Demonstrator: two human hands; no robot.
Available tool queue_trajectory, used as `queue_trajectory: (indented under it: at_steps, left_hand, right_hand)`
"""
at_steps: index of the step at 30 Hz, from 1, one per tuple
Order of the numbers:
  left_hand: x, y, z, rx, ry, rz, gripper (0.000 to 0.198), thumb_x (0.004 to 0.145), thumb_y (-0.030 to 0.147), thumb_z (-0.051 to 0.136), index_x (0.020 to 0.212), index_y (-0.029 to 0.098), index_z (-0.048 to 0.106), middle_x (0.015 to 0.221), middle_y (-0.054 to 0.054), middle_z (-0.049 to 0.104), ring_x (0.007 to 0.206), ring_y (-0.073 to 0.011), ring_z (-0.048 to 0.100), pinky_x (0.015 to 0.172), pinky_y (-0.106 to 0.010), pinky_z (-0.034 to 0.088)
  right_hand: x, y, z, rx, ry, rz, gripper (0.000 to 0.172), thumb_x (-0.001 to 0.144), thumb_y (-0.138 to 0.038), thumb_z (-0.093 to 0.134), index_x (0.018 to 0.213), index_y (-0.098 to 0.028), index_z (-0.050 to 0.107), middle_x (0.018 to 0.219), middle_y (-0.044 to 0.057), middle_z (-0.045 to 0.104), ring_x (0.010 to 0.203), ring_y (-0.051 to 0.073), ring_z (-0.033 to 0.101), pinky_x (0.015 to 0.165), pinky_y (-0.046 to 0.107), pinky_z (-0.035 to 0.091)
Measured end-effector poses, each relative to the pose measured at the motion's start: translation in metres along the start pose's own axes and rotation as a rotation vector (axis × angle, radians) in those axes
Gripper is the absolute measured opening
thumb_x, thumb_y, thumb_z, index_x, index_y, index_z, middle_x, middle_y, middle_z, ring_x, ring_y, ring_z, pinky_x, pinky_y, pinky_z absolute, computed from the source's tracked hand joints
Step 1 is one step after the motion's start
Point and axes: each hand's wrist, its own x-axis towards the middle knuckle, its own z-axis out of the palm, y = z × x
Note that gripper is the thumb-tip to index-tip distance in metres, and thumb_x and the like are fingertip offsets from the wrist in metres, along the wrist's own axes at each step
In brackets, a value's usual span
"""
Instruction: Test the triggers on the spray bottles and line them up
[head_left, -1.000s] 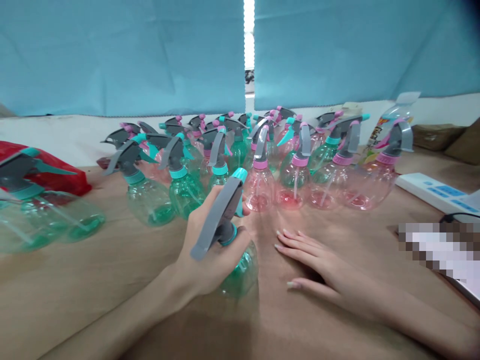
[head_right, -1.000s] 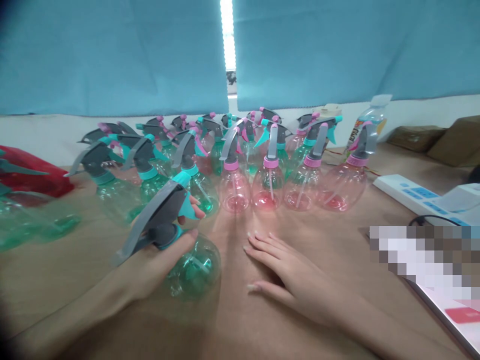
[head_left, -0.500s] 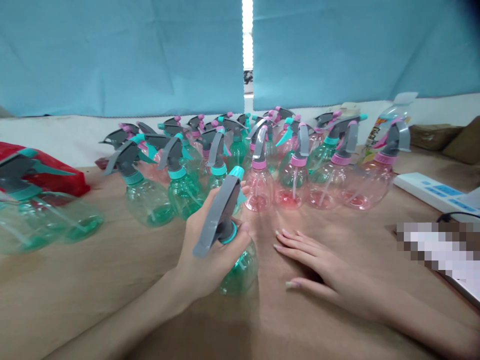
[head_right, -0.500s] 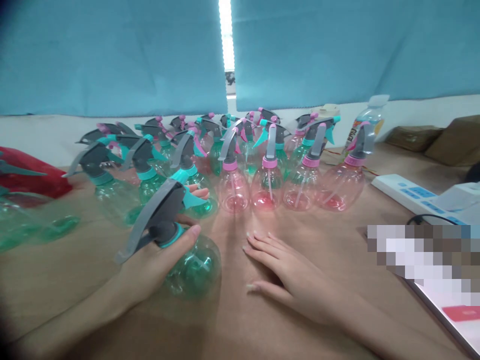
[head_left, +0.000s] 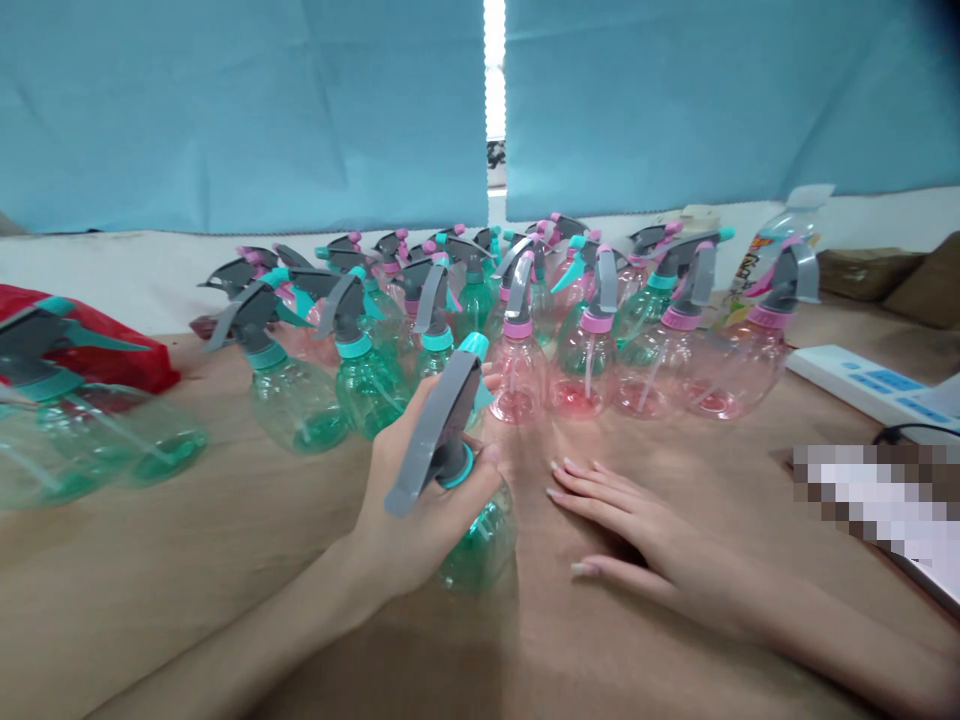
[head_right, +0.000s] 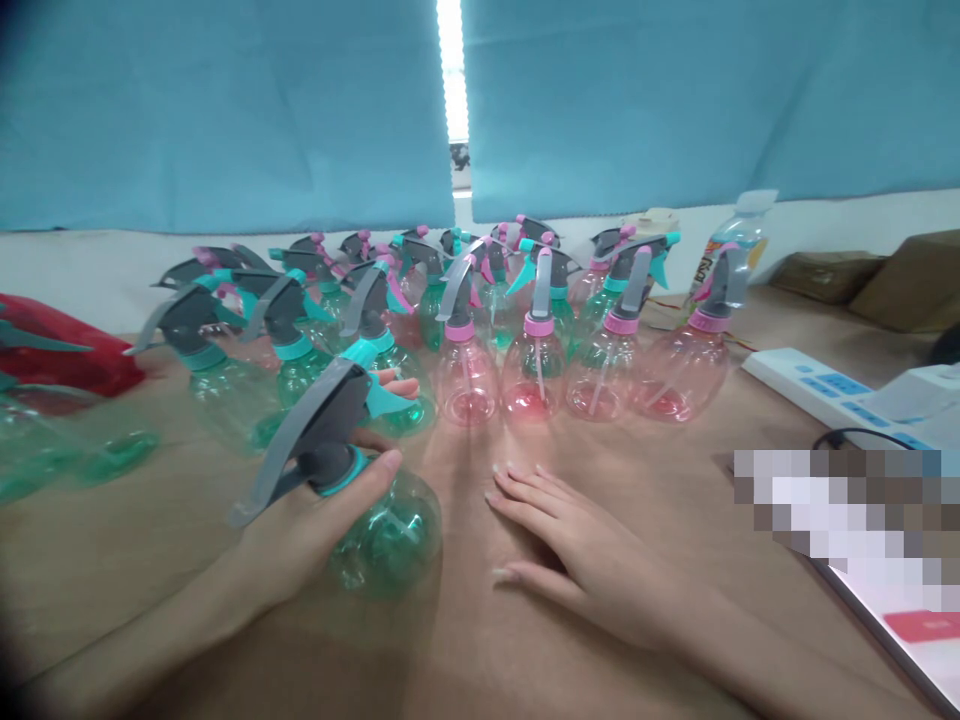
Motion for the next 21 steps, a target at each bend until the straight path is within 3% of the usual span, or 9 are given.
queue_trajectory:
  at_steps: [21]
  left_hand:
    - [0.0005,-0.0028,0.0012,0.011,0.017,-0.009,0.038,0.082,0.021,0.049,0.119,0.026,0.052,0.092,0.000,0.067,0.059,-0.0123,0.059,0.057,-0.027,0.053]
  right_hand:
    - [-0.0004,-0.0023,-0.0014,0.005,0.004,0.012,0.065,0.093,-0.054,0.055,0.150,-0.034,0.033,0.158,0.002,0.031,0.144,0.030,0.027,0.118,0.055,0.022]
